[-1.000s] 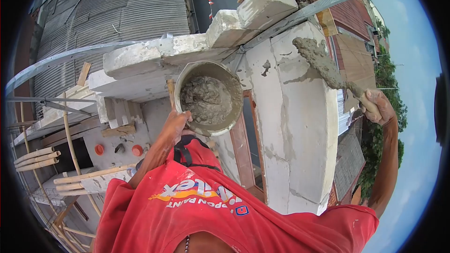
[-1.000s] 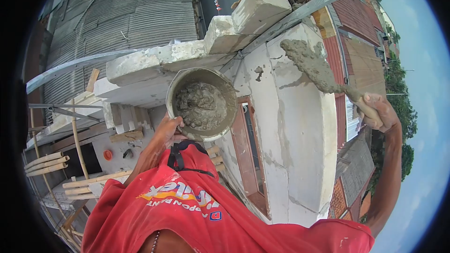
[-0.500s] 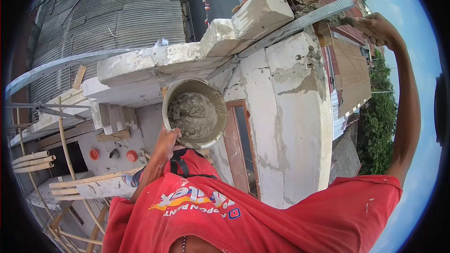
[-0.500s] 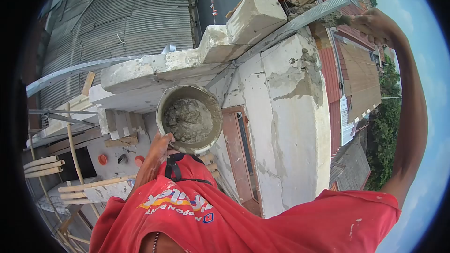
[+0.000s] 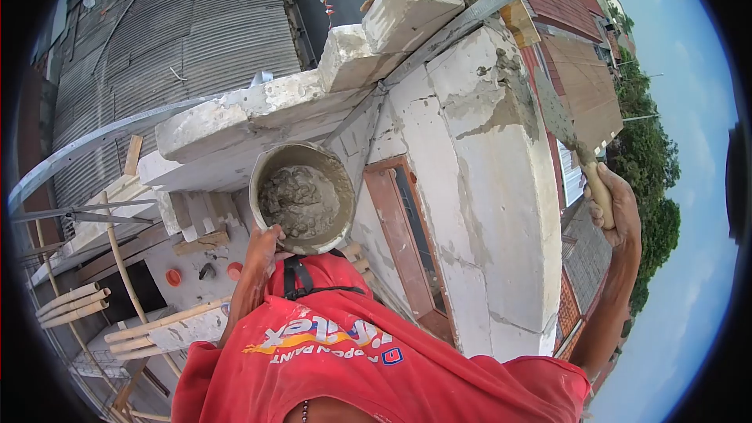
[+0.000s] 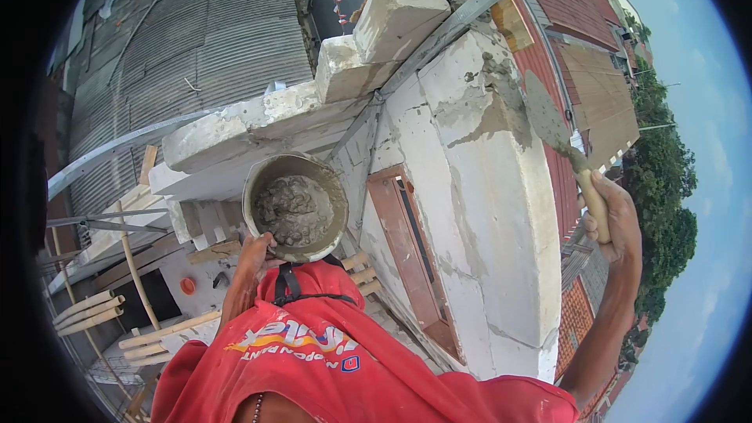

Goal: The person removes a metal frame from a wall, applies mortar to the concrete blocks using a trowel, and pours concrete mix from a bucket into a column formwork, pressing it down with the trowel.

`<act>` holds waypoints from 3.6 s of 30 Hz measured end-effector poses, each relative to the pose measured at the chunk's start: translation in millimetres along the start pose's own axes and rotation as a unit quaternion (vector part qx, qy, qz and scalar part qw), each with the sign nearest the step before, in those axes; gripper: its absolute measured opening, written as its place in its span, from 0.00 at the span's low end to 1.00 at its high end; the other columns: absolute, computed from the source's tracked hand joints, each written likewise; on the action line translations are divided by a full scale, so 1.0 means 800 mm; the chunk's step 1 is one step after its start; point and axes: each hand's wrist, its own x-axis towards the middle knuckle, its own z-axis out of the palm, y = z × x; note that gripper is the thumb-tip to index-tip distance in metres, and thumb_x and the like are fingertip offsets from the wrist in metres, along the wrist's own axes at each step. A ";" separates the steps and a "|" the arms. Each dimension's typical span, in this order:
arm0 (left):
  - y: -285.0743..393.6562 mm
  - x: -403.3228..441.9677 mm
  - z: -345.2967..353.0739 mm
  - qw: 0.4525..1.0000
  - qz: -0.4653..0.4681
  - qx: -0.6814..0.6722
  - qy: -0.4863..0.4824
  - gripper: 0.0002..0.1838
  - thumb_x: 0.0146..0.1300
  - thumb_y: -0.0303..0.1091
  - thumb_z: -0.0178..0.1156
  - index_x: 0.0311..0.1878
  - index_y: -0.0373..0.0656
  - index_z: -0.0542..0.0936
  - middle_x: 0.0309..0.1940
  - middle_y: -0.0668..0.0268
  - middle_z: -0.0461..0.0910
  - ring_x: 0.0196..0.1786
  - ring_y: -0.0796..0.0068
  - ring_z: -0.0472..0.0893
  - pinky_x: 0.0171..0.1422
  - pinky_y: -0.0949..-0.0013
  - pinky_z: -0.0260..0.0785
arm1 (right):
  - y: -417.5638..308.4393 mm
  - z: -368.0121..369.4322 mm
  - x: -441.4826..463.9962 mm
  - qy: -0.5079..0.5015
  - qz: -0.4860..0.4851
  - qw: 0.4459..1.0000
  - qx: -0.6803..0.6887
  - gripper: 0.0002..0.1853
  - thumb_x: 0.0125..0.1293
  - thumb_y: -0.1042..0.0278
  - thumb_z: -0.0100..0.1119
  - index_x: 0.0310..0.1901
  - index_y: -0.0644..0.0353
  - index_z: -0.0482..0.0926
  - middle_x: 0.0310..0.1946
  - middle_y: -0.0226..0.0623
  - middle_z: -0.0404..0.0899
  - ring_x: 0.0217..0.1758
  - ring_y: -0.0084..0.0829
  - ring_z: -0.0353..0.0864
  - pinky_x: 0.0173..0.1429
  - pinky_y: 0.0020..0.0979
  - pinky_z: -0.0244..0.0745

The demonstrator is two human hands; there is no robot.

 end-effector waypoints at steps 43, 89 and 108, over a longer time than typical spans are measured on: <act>-0.059 -0.025 -0.021 0.997 -0.013 -0.024 0.066 0.34 0.64 0.29 0.53 0.73 0.57 0.59 0.40 0.68 0.72 0.43 0.71 0.76 0.43 0.53 0.82 | -0.048 0.031 0.157 0.059 -0.318 0.868 -0.377 0.27 0.67 0.50 0.68 0.62 0.57 0.81 0.44 0.33 0.85 0.36 0.24 0.82 0.41 0.27 0.76; 0.087 -0.102 -0.059 0.988 -0.006 -0.033 0.148 0.08 0.67 0.33 0.53 0.36 0.38 0.72 0.46 0.47 0.82 0.46 0.49 0.87 0.49 0.50 0.85 | 0.104 0.053 0.240 0.035 -0.238 0.947 0.215 0.17 0.67 0.64 0.69 0.53 0.62 0.78 0.29 0.24 0.70 0.24 0.15 0.66 0.27 0.19 0.59; 0.429 -0.177 0.082 0.983 0.132 0.124 0.027 0.10 0.72 0.35 0.52 0.35 0.39 0.73 0.46 0.53 0.81 0.43 0.51 0.88 0.43 0.52 0.89 | 0.098 0.067 0.225 0.090 -0.249 0.955 0.135 0.17 0.69 0.58 0.66 0.50 0.61 0.80 0.26 0.21 0.70 0.22 0.12 0.63 0.26 0.18 0.54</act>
